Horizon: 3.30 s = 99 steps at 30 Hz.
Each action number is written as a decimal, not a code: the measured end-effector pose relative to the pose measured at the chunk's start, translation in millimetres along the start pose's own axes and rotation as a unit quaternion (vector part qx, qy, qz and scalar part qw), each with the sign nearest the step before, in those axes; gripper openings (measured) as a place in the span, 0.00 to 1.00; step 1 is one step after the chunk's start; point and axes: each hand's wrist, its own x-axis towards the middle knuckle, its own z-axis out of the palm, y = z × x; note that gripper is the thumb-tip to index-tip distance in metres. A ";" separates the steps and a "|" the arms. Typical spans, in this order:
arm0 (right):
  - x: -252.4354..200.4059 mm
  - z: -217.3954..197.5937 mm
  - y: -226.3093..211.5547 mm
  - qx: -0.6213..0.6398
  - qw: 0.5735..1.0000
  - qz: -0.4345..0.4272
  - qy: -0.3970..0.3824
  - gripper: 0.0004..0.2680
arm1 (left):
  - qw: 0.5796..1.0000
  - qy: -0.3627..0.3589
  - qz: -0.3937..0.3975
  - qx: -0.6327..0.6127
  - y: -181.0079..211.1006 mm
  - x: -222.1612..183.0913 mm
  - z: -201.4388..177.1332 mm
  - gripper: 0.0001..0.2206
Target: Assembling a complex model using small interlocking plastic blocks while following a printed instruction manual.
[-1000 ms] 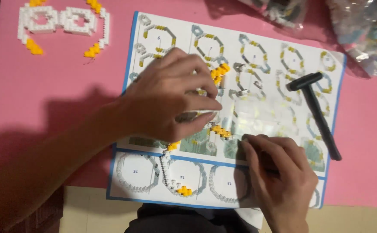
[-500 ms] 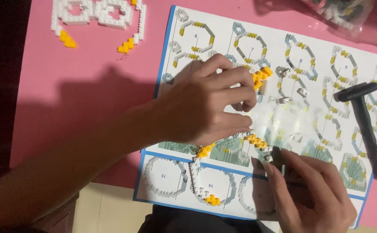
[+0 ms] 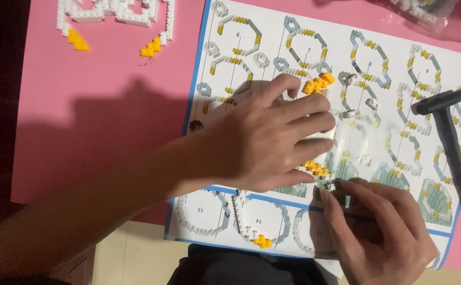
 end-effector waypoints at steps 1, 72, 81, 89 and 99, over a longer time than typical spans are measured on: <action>-0.1 0.2 0.9 0.000 1.000 0.000 0.001 0.09 | 1.000 0.000 0.001 0.000 0.1 -0.2 1.3 0.25; 30.3 -2.9 -2.5 0.208 0.974 0.076 0.039 0.04 | 0.442 -0.071 -0.426 -0.786 26.4 24.5 -24.4 0.15; 29.0 -3.4 1.5 0.219 0.970 0.100 0.026 0.04 | 0.441 -0.057 -0.394 -0.805 28.7 17.2 -22.3 0.17; 32.9 -7.2 -6.8 0.189 0.972 0.136 0.008 0.02 | 0.434 -0.060 -0.399 -0.806 27.7 17.3 -23.5 0.17; 37.4 -9.1 -16.4 0.170 0.974 0.148 -0.003 0.01 | 0.444 -0.068 -0.411 -0.794 26.6 20.1 -27.3 0.18</action>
